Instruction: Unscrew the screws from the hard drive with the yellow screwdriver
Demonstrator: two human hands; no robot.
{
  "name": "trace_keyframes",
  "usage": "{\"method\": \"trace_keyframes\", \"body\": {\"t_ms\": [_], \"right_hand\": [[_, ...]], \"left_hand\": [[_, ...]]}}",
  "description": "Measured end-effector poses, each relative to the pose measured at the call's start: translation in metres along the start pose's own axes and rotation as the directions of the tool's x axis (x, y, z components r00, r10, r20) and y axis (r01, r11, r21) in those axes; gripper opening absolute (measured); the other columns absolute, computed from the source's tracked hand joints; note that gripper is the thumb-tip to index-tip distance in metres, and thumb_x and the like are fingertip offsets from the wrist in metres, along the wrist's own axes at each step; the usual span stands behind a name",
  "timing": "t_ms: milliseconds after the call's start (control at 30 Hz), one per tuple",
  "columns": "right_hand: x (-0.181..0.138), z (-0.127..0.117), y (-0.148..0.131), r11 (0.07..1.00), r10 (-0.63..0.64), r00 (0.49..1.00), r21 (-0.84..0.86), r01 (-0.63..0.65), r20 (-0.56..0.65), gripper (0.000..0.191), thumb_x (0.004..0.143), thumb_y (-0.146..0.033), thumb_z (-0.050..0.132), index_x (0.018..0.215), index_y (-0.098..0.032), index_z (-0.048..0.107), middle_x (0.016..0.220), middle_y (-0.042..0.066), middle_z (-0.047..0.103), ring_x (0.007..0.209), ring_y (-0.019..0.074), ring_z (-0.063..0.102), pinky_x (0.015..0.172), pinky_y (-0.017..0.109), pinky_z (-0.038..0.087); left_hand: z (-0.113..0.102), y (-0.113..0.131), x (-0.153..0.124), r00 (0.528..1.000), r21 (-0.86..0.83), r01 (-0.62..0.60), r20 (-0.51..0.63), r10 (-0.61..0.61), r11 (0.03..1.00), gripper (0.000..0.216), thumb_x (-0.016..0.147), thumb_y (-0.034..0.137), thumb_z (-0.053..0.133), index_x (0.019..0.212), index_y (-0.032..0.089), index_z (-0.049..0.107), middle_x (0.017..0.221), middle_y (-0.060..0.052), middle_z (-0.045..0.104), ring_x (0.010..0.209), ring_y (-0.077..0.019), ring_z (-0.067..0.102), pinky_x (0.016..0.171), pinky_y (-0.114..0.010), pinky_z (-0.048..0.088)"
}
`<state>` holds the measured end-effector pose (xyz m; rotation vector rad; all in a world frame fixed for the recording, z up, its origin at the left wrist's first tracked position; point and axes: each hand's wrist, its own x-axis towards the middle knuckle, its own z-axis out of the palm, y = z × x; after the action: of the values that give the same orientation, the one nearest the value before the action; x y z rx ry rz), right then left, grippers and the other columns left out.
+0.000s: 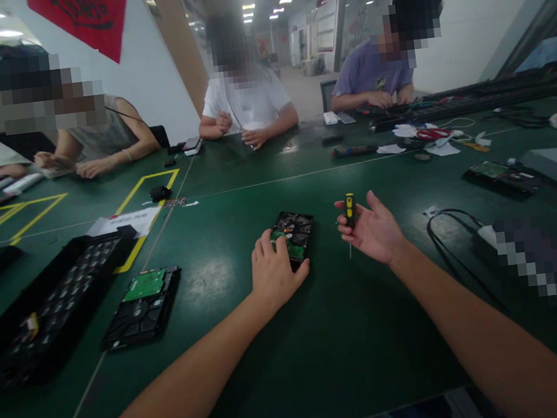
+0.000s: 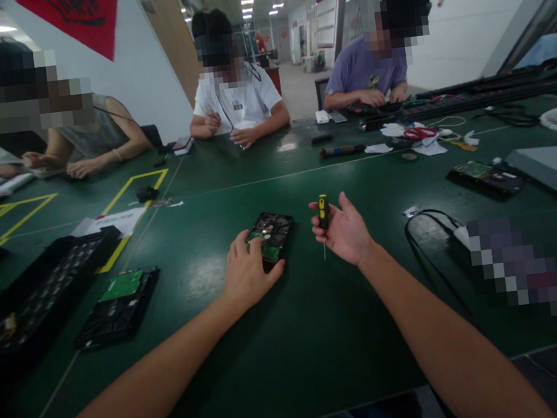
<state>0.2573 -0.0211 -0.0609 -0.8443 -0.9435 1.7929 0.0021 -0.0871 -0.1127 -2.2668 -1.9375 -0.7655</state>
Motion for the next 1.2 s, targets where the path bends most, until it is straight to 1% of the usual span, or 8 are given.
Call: {"method": "trace_keyframes", "body": {"t_ms": [233,467,667,833,933,1000,1133,1200], "right_hand": [[0.0,0.0,0.0,0.999,-0.054,0.998,0.006,0.054,-0.017,0.076,0.08,-0.093,0.044,0.105,-0.027,0.071,0.083,0.007,0.062,0.079,0.0258,0.058,0.078,0.043,0.051],[0.0,-0.001,-0.002,0.996,-0.053,0.996,0.067,0.057,-0.072,0.063,0.079,-0.089,0.056,0.076,-0.026,0.058,0.071,0.004,0.054,0.069,0.0216,0.051,0.076,0.042,0.052],[0.004,-0.013,-0.008,0.99,-0.108,0.987,0.074,0.117,-0.12,0.047,0.085,-0.069,0.066,0.071,-0.025,0.054,0.069,0.002,0.053,0.069,0.0202,0.053,0.07,0.038,0.05],[0.01,-0.023,-0.007,0.989,-0.133,0.966,0.032,0.144,-0.223,0.022,0.083,-0.045,0.076,0.092,-0.028,0.064,0.081,0.0,0.062,0.067,0.0163,0.053,0.055,0.03,0.042],[0.011,-0.026,-0.005,0.983,-0.186,0.95,-0.038,0.182,-0.252,0.029,0.082,-0.045,0.077,0.106,-0.033,0.065,0.089,0.0,0.066,0.071,0.0173,0.056,0.055,0.03,0.043],[0.011,-0.027,-0.005,0.985,-0.172,0.955,-0.021,0.172,-0.241,0.03,0.08,-0.039,0.076,0.107,-0.033,0.066,0.092,0.0,0.067,0.075,0.0185,0.059,0.059,0.032,0.046],[0.01,-0.031,-0.004,0.987,-0.143,0.96,0.032,0.155,-0.24,0.038,0.059,-0.006,0.068,0.09,-0.028,0.065,0.103,0.0,0.069,0.087,0.0197,0.061,0.069,0.034,0.05],[0.01,-0.033,-0.002,0.985,-0.138,0.96,0.062,0.158,-0.244,0.033,0.052,0.0,0.063,0.073,-0.024,0.057,0.105,0.0,0.069,0.091,0.02,0.061,0.071,0.035,0.051]], "left_hand": [[-0.004,-0.016,-0.001,1.0,0.01,0.011,0.02,-0.011,1.0,0.062,0.086,0.052,0.068,0.139,0.021,0.056,0.149,-0.022,0.045,0.137,-0.0454,0.045,0.107,-0.064,0.046],[-0.014,-0.035,-0.001,0.995,-0.023,-0.064,0.078,0.066,0.998,0.06,0.089,0.049,0.065,0.141,0.02,0.058,0.153,-0.02,0.045,0.141,-0.0411,0.043,0.113,-0.06,0.043],[-0.011,-0.042,0.002,0.995,-0.065,-0.074,0.065,0.078,0.995,0.061,0.086,0.048,0.069,0.14,0.021,0.059,0.153,-0.019,0.046,0.141,-0.0407,0.044,0.114,-0.06,0.043],[-0.009,-0.043,0.003,0.992,-0.074,-0.097,0.07,0.102,0.992,0.063,0.086,0.047,0.069,0.142,0.021,0.058,0.155,-0.019,0.044,0.142,-0.0408,0.042,0.115,-0.06,0.043],[-0.008,-0.043,0.003,0.992,-0.073,-0.107,0.066,0.112,0.992,0.063,0.086,0.047,0.068,0.142,0.019,0.058,0.154,-0.02,0.044,0.142,-0.0406,0.042,0.116,-0.059,0.042],[-0.008,-0.043,0.003,0.992,-0.076,-0.109,0.062,0.113,0.991,0.063,0.086,0.047,0.068,0.142,0.02,0.058,0.154,-0.02,0.044,0.142,-0.0404,0.042,0.116,-0.059,0.041],[-0.008,-0.043,0.003,0.991,-0.075,-0.107,0.068,0.112,0.991,0.063,0.086,0.046,0.068,0.143,0.02,0.057,0.155,-0.019,0.043,0.142,-0.0403,0.041,0.115,-0.059,0.042],[-0.008,-0.043,0.003,0.992,-0.074,-0.105,0.068,0.11,0.992,0.063,0.086,0.046,0.068,0.143,0.02,0.057,0.155,-0.019,0.043,0.142,-0.0401,0.042,0.116,-0.059,0.042]]}}
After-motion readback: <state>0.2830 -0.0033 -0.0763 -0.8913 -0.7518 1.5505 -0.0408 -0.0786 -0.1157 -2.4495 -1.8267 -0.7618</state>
